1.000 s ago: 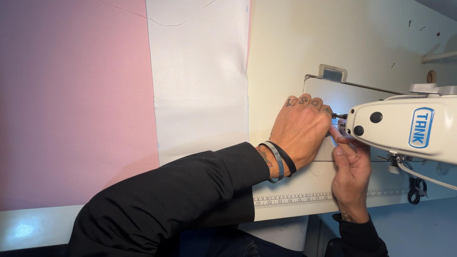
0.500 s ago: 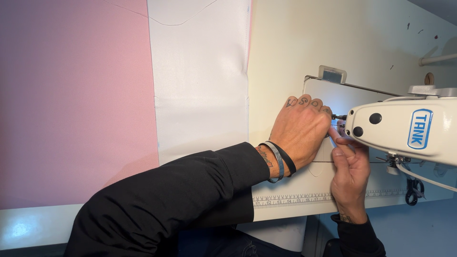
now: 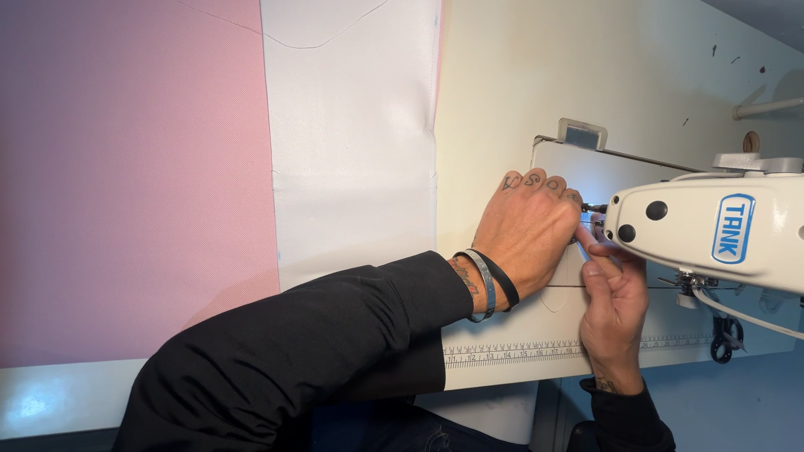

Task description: Aligning two pieces of material and sewing them together using an industrial sewing machine.

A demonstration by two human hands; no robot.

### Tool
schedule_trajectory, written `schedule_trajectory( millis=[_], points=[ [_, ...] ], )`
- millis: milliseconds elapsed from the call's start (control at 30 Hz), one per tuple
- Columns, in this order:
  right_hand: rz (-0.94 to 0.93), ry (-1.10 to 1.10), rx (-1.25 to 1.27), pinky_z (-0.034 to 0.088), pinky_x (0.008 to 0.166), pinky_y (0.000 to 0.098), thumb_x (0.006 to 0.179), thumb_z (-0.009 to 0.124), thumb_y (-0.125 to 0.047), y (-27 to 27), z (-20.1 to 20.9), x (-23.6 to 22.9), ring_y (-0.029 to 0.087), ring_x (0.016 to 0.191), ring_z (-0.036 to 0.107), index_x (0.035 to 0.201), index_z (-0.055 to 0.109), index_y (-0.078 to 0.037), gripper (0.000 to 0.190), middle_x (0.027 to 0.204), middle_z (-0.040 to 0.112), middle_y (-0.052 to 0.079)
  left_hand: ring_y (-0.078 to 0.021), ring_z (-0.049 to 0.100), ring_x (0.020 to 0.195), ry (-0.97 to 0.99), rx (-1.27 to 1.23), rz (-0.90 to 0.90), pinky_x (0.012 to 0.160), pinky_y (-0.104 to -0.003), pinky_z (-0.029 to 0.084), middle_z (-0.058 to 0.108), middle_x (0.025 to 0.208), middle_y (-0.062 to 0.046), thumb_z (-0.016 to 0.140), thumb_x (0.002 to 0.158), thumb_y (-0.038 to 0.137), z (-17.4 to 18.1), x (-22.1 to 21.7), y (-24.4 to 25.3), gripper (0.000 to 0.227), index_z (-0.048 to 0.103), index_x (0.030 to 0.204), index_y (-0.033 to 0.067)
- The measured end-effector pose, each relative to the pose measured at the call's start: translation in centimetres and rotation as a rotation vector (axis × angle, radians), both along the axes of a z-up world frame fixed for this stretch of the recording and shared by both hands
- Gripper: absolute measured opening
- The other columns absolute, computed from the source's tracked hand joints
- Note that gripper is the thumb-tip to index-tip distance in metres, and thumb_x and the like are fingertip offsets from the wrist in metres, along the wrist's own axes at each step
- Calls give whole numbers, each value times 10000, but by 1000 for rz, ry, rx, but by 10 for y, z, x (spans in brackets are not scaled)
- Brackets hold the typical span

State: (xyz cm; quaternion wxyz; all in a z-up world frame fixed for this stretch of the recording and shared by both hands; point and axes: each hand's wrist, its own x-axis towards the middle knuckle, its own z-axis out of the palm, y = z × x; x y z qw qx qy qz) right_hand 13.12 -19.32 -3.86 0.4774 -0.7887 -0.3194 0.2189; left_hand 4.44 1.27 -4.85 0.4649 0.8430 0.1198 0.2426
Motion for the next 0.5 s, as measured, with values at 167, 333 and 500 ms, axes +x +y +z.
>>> schedule_trajectory(
  millis=[167,333,500],
  points=[
    [-27,15,-10,407,1096,260,1075,444,6,1,0,1,80,1152,570,1271,460,-31,200,1535,521,324,-333,649,940,15,4,-6,841,-430,485,683,896,-188,694,711,51,1,0,1,168,692,868,-8],
    [-25,12,1,372,1176,329,1074,446,22,7,4,-3,190,1289,533,1280,468,-19,212,1545,522,301,-329,649,935,17,0,-14,833,-428,484,685,894,-184,700,703,57,2,1,1,170,692,861,-5],
    [-7,-34,-1,320,1253,412,1046,431,57,13,8,-6,383,1498,475,1282,466,0,245,1531,471,228,-331,651,939,12,13,-5,838,-425,486,689,903,-185,703,704,62,1,1,1,171,691,861,-5]
  ],
)
